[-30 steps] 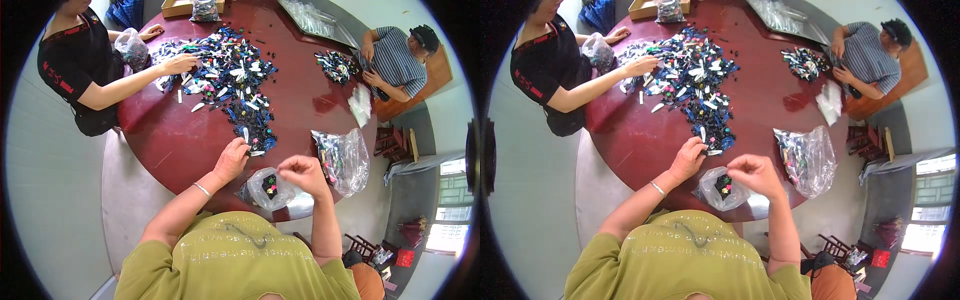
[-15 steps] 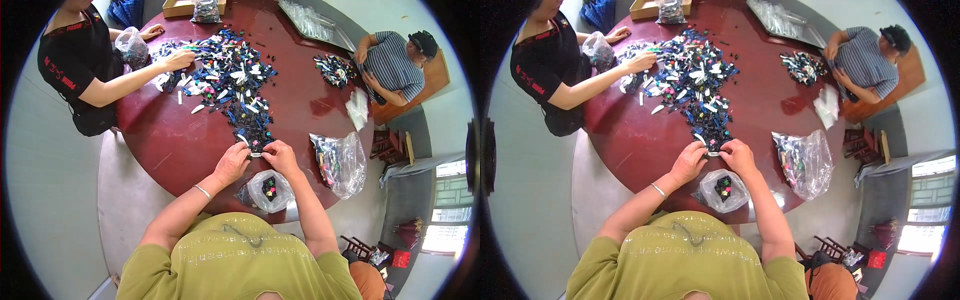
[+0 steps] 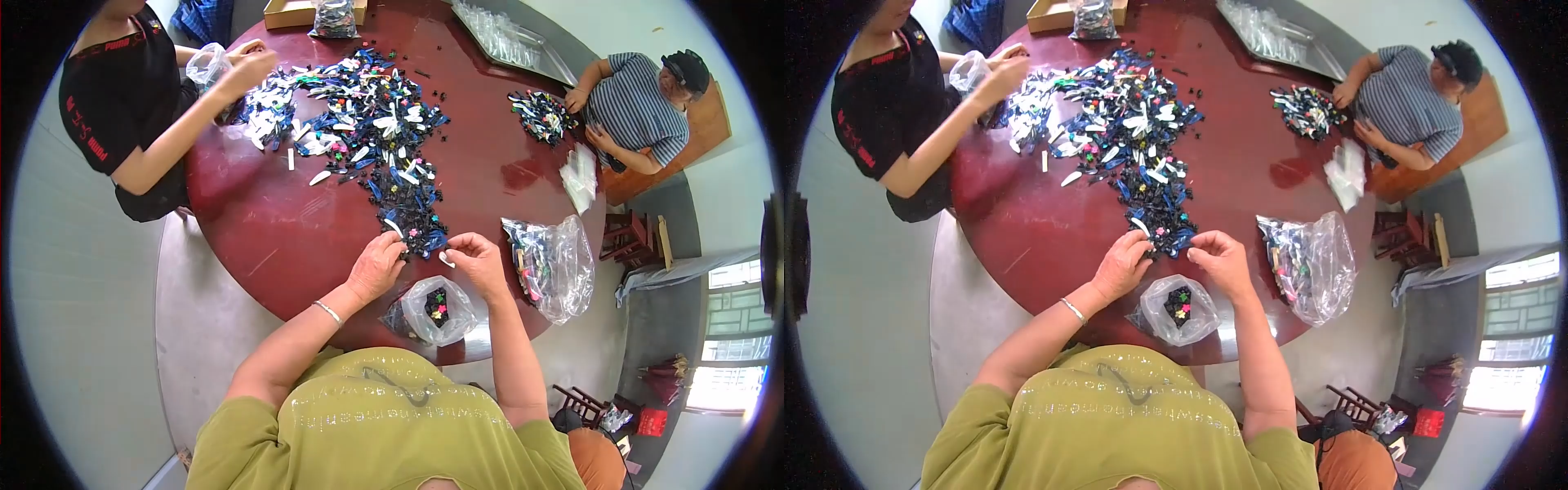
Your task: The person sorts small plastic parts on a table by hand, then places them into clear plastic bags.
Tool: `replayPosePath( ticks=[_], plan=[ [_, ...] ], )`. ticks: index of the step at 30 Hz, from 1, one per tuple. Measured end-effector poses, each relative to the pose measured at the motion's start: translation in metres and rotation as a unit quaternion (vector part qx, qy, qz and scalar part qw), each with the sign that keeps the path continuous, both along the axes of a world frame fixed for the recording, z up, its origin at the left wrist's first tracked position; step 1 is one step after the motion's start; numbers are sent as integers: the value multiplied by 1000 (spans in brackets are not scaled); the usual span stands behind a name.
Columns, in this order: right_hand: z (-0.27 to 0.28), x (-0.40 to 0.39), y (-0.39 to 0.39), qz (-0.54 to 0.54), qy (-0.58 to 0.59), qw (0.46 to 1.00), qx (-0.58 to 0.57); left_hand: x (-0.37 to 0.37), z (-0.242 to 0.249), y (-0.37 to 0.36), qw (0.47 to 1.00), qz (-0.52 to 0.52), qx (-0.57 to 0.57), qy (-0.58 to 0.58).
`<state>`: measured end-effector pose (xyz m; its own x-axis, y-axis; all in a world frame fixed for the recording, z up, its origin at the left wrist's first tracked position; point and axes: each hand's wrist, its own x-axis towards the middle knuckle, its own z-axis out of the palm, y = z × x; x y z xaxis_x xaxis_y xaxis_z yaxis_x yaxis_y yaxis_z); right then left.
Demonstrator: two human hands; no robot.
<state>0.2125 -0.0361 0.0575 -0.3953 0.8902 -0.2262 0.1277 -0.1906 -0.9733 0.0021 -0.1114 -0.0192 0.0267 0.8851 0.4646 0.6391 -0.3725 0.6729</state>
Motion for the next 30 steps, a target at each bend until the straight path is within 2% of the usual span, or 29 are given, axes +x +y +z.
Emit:
replayPosePath(
  ticks=[4, 7, 8, 11, 12, 15, 20, 23, 24, 27, 30],
  plan=[
    [25, 2, -9, -14, 18, 1000, 12, 1, 2, 1, 1000, 4, -5, -10],
    [51, 13, -19, 87, -10, 996, 14, 2, 1, 2, 1000, 8, -5, -5],
    [54, 18, -18, 135, 36, 990, -8, 3, 0, 2, 1000, 11, -6, -2],
    [36, 16, -10, 37, -112, 991, 58, 5, 0, 4, 1000, 15, -9, 11],
    [7, 21, 0, 4, -199, 970, 139, 6, 2, 5, 1000, 16, -12, 15],
    [-36, 22, 4, 15, -308, 918, 251, 7, 2, 8, 1000, 20, -4, 19],
    [-53, 0, 12, -20, -334, 903, 269, 4, 1, 7, 1000, 19, 10, 2],
    [-45, -14, 16, -41, -252, 936, 242, 1, 3, 5, 1000, 14, -3, -18],
    [-40, -18, 15, -51, -258, 932, 248, 0, 3, 4, 1000, 11, -9, -28],
    [-15, -22, 6, 1, -294, 911, 290, -1, 4, 2, 999, 8, -18, -35],
    [-22, -20, 5, 104, -287, 898, 318, 0, 3, 2, 999, 11, -14, -35]
  ],
)
